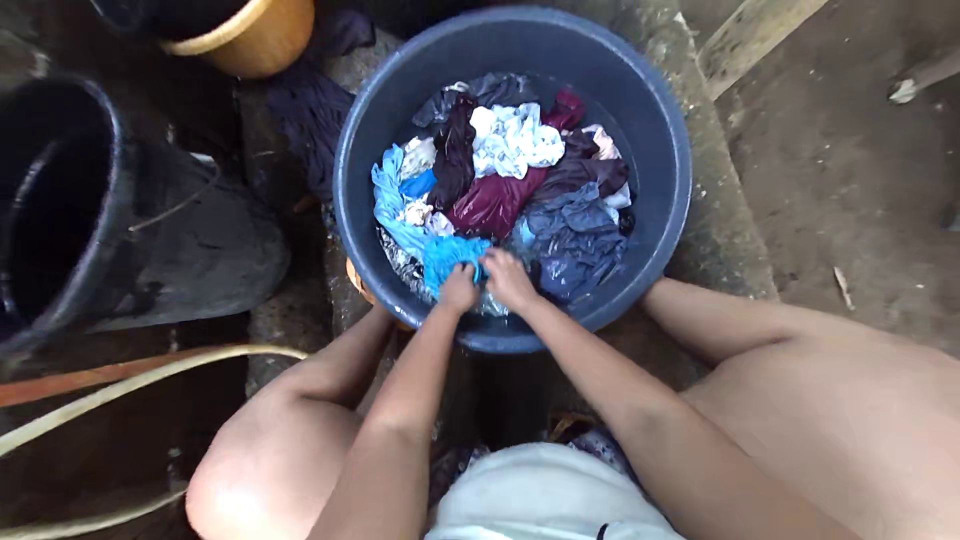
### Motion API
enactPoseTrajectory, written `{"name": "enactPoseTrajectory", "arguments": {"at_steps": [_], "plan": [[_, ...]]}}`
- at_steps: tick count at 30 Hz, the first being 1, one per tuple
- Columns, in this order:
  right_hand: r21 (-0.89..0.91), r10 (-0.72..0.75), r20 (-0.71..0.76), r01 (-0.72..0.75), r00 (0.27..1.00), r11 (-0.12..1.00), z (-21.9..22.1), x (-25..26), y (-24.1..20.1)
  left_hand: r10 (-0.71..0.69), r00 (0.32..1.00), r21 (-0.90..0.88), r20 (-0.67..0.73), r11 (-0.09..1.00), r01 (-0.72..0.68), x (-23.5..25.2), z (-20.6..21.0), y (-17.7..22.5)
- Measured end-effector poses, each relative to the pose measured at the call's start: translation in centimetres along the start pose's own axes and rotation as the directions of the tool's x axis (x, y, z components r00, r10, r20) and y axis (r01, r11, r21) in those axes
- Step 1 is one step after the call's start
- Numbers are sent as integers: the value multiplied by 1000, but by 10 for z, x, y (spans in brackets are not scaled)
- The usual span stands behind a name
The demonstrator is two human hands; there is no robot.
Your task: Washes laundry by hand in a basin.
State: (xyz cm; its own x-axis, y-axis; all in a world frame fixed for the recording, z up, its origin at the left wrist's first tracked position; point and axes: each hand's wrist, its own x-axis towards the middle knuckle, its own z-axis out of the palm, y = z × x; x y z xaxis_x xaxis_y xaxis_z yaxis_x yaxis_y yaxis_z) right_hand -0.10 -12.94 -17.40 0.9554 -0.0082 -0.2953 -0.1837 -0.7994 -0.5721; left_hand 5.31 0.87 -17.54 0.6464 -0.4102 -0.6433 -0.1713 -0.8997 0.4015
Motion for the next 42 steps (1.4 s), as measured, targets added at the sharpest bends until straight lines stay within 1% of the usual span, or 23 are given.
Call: {"name": "enactPoseTrajectory", "arguments": {"at_steps": [2, 4, 7, 9, 11, 12, 13, 14, 16, 19, 21, 23, 26, 28, 29, 30, 32, 34, 35, 37, 39, 40, 42], "plan": [[-72, -12, 268, 32, 963, 997, 10, 13, 6, 7, 982, 22, 189, 1000, -12, 14, -1, -5], [-120, 45, 412, 6, 910, 993, 11, 23, 15, -14, 950, 36, 312, 999, 3, 26, -14, -12], [-103, 150, 482, -114, 863, 988, 5, 29, 28, -85, 926, 16, 368, 996, 85, 34, -24, -14], [-134, 244, 507, -205, 826, 970, -2, 30, 24, -120, 908, 107, 401, 991, 83, 30, -20, -9], [-178, 233, 604, -156, 762, 972, -7, 42, 28, -118, 886, 234, 449, 972, 11, 26, -17, -1], [-119, 184, 621, -141, 762, 983, -12, 49, 26, -102, 886, 262, 452, 965, -23, 22, -19, 5], [27, 116, 582, -162, 805, 986, -23, 53, 23, -71, 903, 259, 424, 965, -45, 17, -24, 10], [253, 31, 521, -190, 853, 949, -36, 53, 19, -37, 928, 215, 371, 976, -47, 11, -31, 16], [636, -55, 358, -200, 932, 745, -61, 41, 5, 30, 978, 33, 204, 999, -38, -10, -52, 32], [845, 36, 200, -191, 979, 499, -68, 19, -12, 131, 990, -249, -58, 958, -142, -55, -105, 74], [854, 134, 128, -178, 983, 488, -56, 10, -15, 176, 954, -436, -243, 859, -269, -97, -143, 92], [870, 219, 88, -182, 972, 458, -43, 1, -19, 163, 917, -625, -365, 687, -371, -145, -178, 95], [964, 329, 36, -119, 944, 237, -41, 8, -32, 222, 856, -787, -466, 339, -516, -181, -203, 63], [989, 389, 11, -66, 921, 129, -57, 7, -62, 209, 869, -865, -449, 143, -482, -166, -185, 30], [987, 408, -61, -5, 911, 158, -65, 4, -80, 129, 904, -902, -407, 101, -420, -149, -168, 20], [965, 392, -159, 60, 906, 254, -70, 0, -97, 43, 941, -938, -337, 72, -339, -130, -148, 14], [805, 198, -358, 195, 912, 560, -75, -9, -126, -118, 970, -977, -211, 13, -211, -91, -111, 12], [573, -36, -407, 286, 913, 768, -72, -17, -145, -259, 951, -980, -171, -53, -191, -71, -83, 21], [483, -95, -384, 287, 919, 827, -70, -17, -145, -242, 949, -975, -201, -41, -217, -69, -75, 23], [336, -88, -343, 210, 935, 918, -64, -4, -116, -271, 934, -968, -231, -33, -249, -62, -72, 36], [247, 62, -331, 23, 942, 969, -60, 17, -63, -335, 928, -981, -163, -50, -190, -55, -84, 39], [204, 136, -344, -68, 929, 977, -60, 24, -37, -307, 942, -989, -139, -8, -148, -54, -92, 30], [123, 238, -324, -208, 916, 970, -57, 28, -4, -214, 972, -983, -100, 172, -63, -47, -102, 9]]}}
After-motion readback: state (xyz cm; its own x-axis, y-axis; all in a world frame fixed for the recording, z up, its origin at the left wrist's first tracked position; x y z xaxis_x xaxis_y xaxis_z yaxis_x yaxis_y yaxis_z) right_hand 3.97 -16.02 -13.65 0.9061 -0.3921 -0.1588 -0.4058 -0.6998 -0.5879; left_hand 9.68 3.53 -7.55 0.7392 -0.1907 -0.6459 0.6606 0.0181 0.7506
